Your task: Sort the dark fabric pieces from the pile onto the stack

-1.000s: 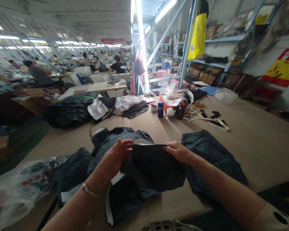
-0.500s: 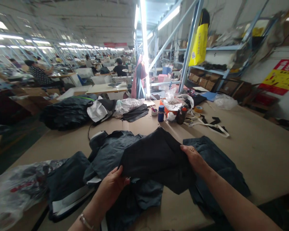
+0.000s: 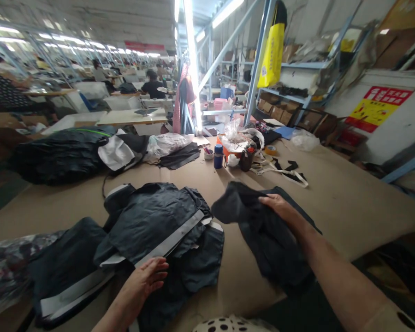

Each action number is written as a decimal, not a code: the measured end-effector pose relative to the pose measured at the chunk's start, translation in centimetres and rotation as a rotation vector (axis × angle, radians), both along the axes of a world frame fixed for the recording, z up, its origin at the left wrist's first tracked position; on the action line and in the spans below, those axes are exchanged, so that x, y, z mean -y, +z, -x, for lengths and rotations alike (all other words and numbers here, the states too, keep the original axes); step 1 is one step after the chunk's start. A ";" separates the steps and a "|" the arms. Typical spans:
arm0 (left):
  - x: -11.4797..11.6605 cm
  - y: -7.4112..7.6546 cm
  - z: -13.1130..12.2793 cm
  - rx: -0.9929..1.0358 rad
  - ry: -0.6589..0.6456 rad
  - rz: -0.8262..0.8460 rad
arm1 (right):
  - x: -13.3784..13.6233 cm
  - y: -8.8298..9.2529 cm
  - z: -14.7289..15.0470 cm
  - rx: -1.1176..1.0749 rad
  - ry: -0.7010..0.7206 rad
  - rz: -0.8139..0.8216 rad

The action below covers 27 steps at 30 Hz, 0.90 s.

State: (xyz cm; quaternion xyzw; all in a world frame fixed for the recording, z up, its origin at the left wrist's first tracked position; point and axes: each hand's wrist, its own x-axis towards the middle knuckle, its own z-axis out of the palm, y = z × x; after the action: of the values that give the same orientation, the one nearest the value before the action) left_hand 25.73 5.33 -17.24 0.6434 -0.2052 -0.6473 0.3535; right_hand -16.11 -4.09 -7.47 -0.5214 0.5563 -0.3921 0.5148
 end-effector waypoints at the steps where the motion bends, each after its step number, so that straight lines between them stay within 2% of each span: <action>1: -0.3 -0.4 0.0 0.011 -0.009 -0.016 | -0.1 0.0 0.4 0.037 0.010 -0.045; 5: -0.6 -1.0 1.3 0.087 -0.077 -0.036 | -0.5 1.0 1.1 0.130 -0.038 -0.127; 9: -0.7 -0.4 6.0 0.059 -0.281 0.056 | -0.5 2.7 0.3 0.482 -0.235 -0.127; 12: -0.7 0.4 11.4 -0.145 -0.374 0.089 | -0.3 3.1 -0.8 0.640 -0.291 -0.164; 15: -0.1 1.5 16.2 -0.439 -0.387 0.063 | -0.3 2.7 -1.9 0.705 -0.310 -0.202; 18: 0.9 2.5 19.0 -0.746 -0.382 -0.004 | -0.7 2.0 -2.9 0.772 -0.315 -0.290; 20: 1.4 2.7 19.8 -0.811 -0.304 -0.060 | -1.5 1.8 -3.4 0.790 -0.323 -0.374; 23: 1.6 1.6 19.3 -0.696 -0.121 -0.042 | -3.2 1.9 -3.2 0.708 -0.348 -0.452; 25: 1.4 0.4 17.9 -0.447 -0.160 0.041 | -4.4 2.1 -1.7 0.587 -0.358 -0.410; 27: 1.2 -0.7 15.5 -0.110 -0.287 0.130 | -5.2 1.9 1.4 0.431 -0.380 -0.355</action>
State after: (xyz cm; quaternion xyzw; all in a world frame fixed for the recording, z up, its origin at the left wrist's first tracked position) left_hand 10.21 4.14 -17.99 0.5465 -0.3170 -0.7109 0.3090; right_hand -17.50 1.15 -5.54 -0.2158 0.5815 -0.4790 0.6211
